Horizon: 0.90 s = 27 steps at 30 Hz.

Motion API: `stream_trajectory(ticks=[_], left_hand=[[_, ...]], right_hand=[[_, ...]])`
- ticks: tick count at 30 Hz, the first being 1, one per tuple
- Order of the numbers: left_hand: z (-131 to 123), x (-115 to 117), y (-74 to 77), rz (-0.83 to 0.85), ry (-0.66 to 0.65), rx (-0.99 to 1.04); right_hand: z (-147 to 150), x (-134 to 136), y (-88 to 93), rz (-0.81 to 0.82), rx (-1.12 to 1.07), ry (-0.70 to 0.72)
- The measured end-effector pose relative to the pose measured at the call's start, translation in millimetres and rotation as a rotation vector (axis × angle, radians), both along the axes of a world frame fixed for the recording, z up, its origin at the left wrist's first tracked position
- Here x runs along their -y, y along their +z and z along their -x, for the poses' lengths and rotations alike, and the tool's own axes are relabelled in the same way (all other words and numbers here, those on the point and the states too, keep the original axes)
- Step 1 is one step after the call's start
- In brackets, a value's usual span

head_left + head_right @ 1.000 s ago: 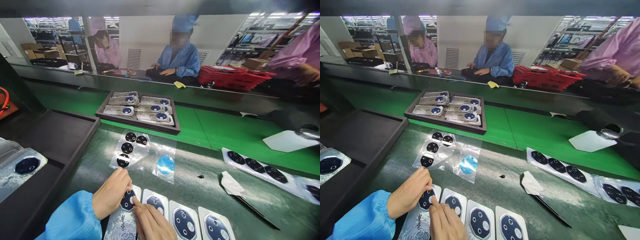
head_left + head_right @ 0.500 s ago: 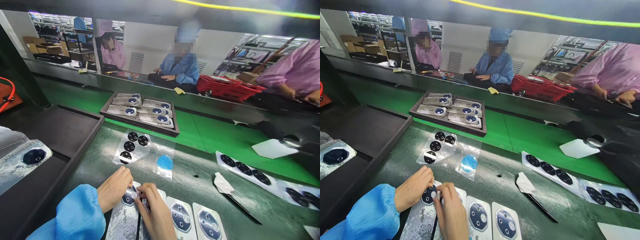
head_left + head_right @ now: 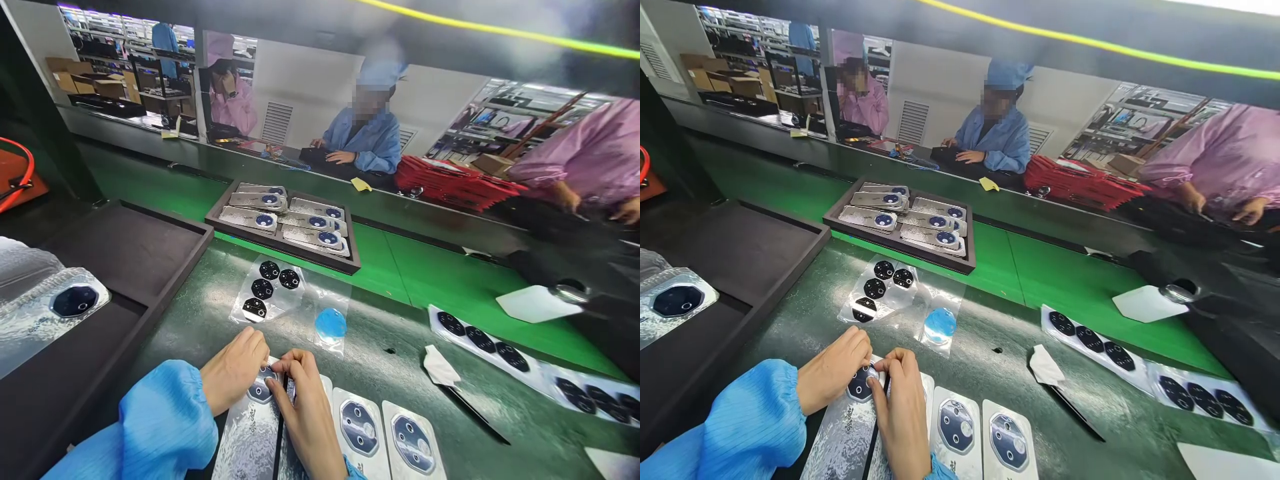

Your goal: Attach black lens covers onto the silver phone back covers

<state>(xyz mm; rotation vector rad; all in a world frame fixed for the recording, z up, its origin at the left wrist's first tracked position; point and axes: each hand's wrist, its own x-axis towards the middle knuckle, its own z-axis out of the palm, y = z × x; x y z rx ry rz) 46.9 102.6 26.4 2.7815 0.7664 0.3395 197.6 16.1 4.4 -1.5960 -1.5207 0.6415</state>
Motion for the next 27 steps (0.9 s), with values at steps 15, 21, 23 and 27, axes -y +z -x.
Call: stream_trajectory(ticks=[15, 21, 23, 27], left_hand=[[-1.3, -0.7, -4.0, -0.016, 0.004, -0.016], [-0.8, 0.0, -7.3, -0.016, 0.011, 0.003], [-0.8, 0.2, -8.8, -0.011, 0.015, 0.013], [-0.5, 0.7, -9.2, 0.001, 0.023, 0.033]], right_hand=[[-2.0, -2.0, 2.1, 0.042, 0.038, -0.001], [-2.5, -4.8, 7.7, 0.085, 0.069, -0.003], [-2.8, -6.3, 10.1, 0.102, 0.090, 0.002], [-4.3, -9.6, 14.0, 0.124, 0.127, 0.008]])
